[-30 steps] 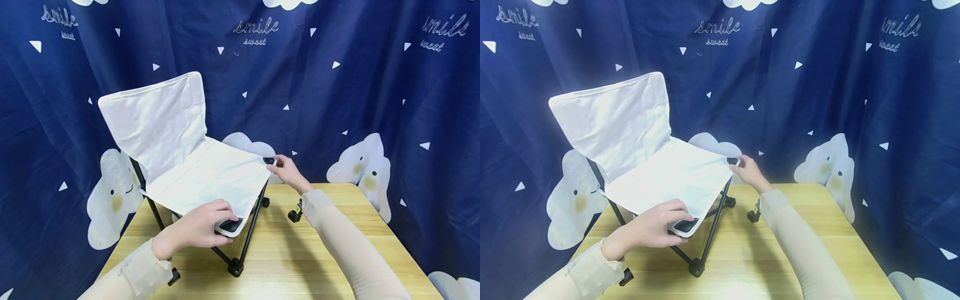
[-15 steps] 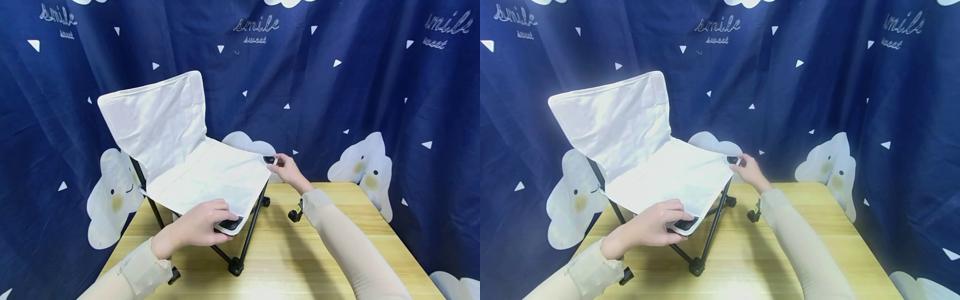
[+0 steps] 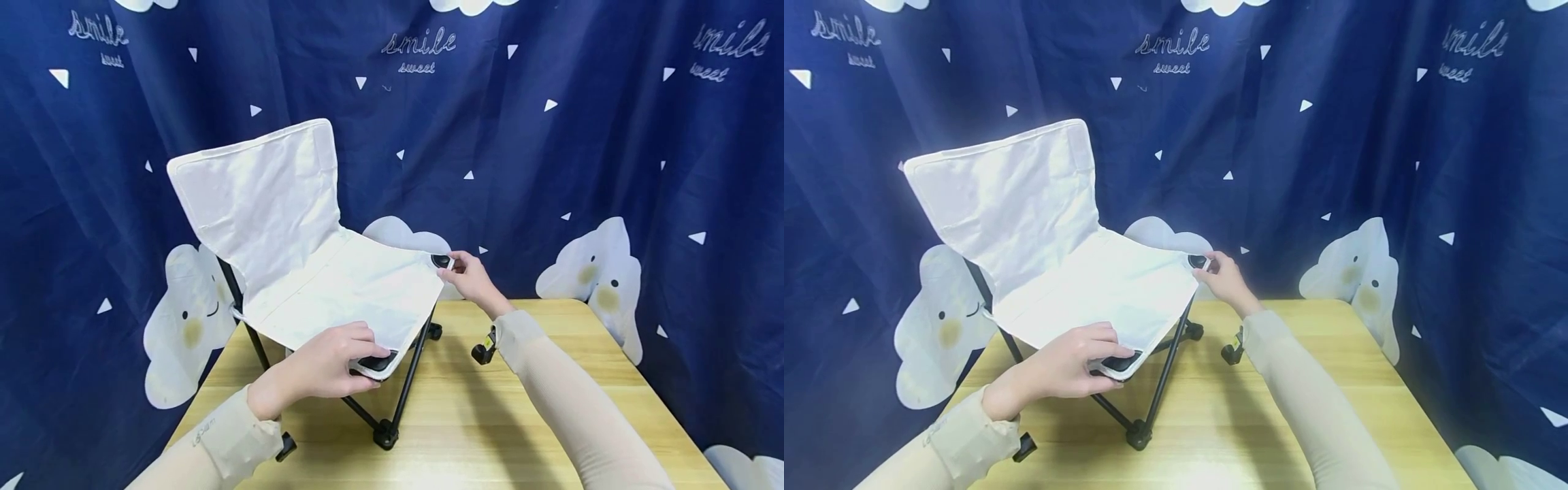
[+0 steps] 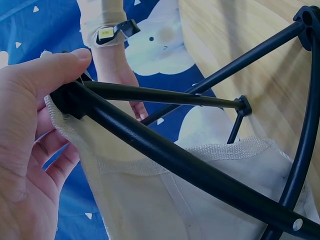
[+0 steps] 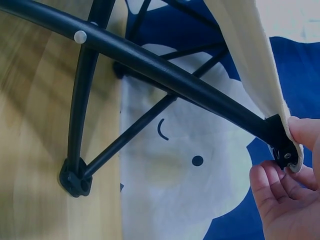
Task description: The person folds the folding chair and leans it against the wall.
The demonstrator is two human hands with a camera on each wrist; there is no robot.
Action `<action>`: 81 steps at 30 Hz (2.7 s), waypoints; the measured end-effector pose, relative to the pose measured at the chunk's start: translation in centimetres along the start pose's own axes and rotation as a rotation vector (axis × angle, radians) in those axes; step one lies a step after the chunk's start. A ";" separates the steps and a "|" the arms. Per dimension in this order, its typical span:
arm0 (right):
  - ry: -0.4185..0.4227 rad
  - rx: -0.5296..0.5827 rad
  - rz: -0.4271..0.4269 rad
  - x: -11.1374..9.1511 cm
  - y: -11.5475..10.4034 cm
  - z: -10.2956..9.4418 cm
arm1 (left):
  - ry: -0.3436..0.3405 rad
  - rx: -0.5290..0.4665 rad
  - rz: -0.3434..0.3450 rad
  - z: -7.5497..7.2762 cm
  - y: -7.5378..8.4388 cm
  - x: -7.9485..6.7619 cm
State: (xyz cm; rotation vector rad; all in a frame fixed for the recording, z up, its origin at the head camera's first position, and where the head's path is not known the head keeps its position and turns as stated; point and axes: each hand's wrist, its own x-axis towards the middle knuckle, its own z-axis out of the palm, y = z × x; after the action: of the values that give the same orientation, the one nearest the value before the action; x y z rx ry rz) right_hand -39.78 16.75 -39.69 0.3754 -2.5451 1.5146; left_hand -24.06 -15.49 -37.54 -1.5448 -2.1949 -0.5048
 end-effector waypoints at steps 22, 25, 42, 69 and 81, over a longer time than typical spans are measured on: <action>0.020 -0.032 -0.030 -0.3 -1.0 -0.3 | -0.038 0.023 -0.050 -0.8 -0.2 0.6; 0.023 -0.035 -0.037 -0.3 -1.1 -0.3 | -0.049 0.023 -0.055 -1.0 -0.2 0.8; 0.036 -0.019 -0.057 0.1 -1.0 -0.4 | -0.056 0.021 -0.070 -1.6 -0.4 1.6; 0.040 -0.039 -0.062 -0.3 -2.1 -0.9 | -0.032 0.014 -0.061 -2.4 -1.1 2.7; 0.054 -0.041 -0.069 -0.3 -2.6 -0.8 | -0.029 0.023 -0.060 -2.6 -1.1 2.9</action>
State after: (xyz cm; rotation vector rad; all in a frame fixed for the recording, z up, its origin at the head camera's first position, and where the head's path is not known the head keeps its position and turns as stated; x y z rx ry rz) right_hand -38.75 16.28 -37.20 0.4063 -2.4904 1.4270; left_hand -25.67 -14.83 -33.83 -1.4872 -2.2664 -0.4770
